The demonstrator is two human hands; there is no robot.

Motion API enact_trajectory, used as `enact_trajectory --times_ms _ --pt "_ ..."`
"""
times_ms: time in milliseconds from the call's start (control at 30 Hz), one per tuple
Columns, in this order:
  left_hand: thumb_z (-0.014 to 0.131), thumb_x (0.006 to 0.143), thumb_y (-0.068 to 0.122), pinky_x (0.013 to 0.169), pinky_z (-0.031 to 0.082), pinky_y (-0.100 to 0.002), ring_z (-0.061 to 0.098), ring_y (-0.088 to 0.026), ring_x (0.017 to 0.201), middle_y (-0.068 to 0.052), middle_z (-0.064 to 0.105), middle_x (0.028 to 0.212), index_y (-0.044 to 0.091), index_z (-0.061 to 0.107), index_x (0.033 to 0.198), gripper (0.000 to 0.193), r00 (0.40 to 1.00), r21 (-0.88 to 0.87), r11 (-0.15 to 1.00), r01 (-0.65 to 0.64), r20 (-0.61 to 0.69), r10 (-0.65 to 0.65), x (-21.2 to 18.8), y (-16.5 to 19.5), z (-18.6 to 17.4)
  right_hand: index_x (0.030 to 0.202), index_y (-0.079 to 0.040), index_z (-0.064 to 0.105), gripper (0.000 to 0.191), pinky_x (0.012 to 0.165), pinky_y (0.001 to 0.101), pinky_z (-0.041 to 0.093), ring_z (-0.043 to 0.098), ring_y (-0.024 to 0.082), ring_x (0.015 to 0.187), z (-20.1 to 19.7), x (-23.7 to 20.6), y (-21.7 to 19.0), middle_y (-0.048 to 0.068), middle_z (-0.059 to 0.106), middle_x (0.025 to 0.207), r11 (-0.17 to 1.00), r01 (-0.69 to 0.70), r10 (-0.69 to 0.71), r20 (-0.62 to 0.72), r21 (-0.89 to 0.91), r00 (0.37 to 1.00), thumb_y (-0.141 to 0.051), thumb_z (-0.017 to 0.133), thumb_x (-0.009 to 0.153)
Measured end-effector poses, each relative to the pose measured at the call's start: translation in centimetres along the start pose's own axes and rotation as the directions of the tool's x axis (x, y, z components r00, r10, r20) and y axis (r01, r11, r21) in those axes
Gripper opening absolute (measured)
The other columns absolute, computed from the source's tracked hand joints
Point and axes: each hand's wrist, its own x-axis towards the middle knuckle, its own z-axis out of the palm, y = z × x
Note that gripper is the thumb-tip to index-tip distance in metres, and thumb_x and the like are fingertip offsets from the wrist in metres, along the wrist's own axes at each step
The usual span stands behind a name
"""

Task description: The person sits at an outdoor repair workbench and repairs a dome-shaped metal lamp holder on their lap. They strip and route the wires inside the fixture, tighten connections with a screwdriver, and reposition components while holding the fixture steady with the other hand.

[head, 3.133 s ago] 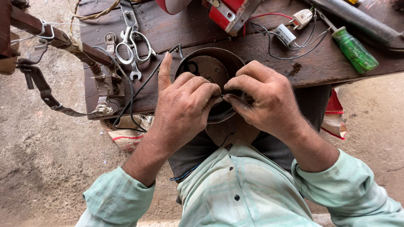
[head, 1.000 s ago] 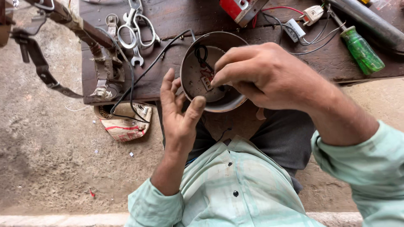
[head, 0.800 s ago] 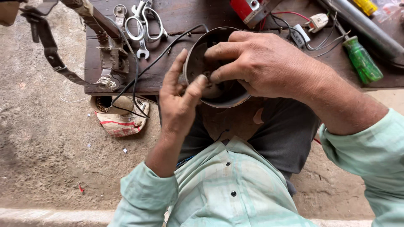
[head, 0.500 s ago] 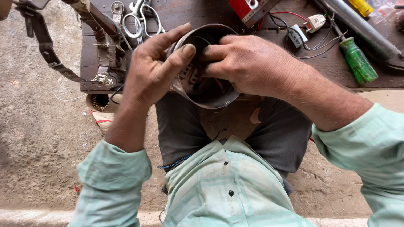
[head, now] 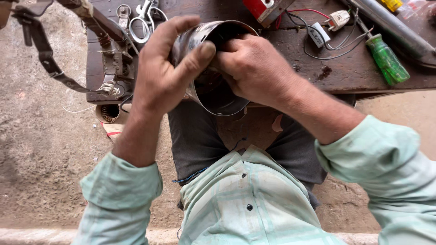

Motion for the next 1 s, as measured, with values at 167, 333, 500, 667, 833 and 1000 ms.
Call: enact_trajectory --times_ms 167,333,500,667,833,1000 --pt "0.080 0.107 0.043 0.119 0.051 -0.032 0.061 -0.021 0.136 -0.010 0.061 0.143 0.006 0.065 0.142 0.053 1.000 -0.088 0.996 -0.013 -0.012 0.012 -1.2 -0.1 1.0 0.108 -0.002 0.066 0.026 0.077 0.0468 0.058 0.070 0.040 0.091 2.1 -0.8 -0.4 0.018 0.068 0.103 0.989 -0.138 0.145 -0.200 0.045 0.969 -0.004 0.079 0.086" --pt "0.079 0.108 0.042 0.122 0.049 -0.031 0.060 -0.020 0.138 -0.010 0.060 0.144 0.005 0.065 0.142 0.052 1.000 -0.121 0.993 0.010 0.012 -0.008 -1.0 -0.5 1.1 0.117 0.000 0.067 0.035 0.077 0.0467 0.059 0.070 0.040 0.090 3.3 -0.5 -0.2 0.019 0.069 0.104 0.985 -0.168 0.170 -0.305 0.033 0.937 -0.005 0.080 0.084" --pt "0.079 0.108 0.042 0.119 0.047 -0.031 0.056 -0.019 0.135 -0.009 0.059 0.146 0.006 0.065 0.144 0.053 0.999 -0.197 0.980 0.016 0.043 -0.008 -0.9 -0.7 1.1 0.105 -0.001 0.069 0.032 0.072 0.0481 0.059 0.070 0.041 0.083 4.1 -0.6 -0.3 0.020 0.068 0.095 0.960 -0.278 0.254 -0.290 -0.043 0.923 -0.010 0.083 0.077" --pt "0.079 0.108 0.042 0.120 0.047 -0.032 0.057 -0.020 0.136 -0.010 0.059 0.146 0.006 0.065 0.144 0.053 0.999 -0.185 0.983 0.006 0.045 0.002 -0.5 -0.7 1.2 0.100 -0.001 0.070 0.031 0.065 0.0467 0.058 0.070 0.039 0.076 4.7 -0.5 -0.1 0.020 0.069 0.094 0.949 -0.299 0.258 -0.298 -0.101 0.919 -0.011 0.082 0.074" --pt "0.079 0.107 0.043 0.121 0.049 -0.033 0.058 -0.020 0.137 -0.009 0.059 0.147 0.006 0.065 0.143 0.054 0.999 -0.164 0.986 0.003 0.053 0.006 -0.4 -0.6 1.4 0.102 -0.001 0.070 0.028 0.064 0.0429 0.059 0.071 0.035 0.075 5.2 -0.7 0.1 0.018 0.069 0.096 0.943 -0.313 0.259 -0.341 -0.114 0.904 -0.010 0.081 0.079" --pt "0.080 0.107 0.044 0.119 0.048 -0.033 0.057 -0.020 0.135 -0.009 0.059 0.146 0.006 0.065 0.143 0.055 0.998 -0.202 0.979 0.029 0.068 -0.015 -0.3 -0.6 1.5 0.100 -0.001 0.070 0.023 0.064 0.0433 0.059 0.071 0.035 0.074 5.6 -0.9 0.3 0.018 0.068 0.096 0.941 -0.323 0.269 -0.348 -0.105 0.898 -0.010 0.081 0.081"
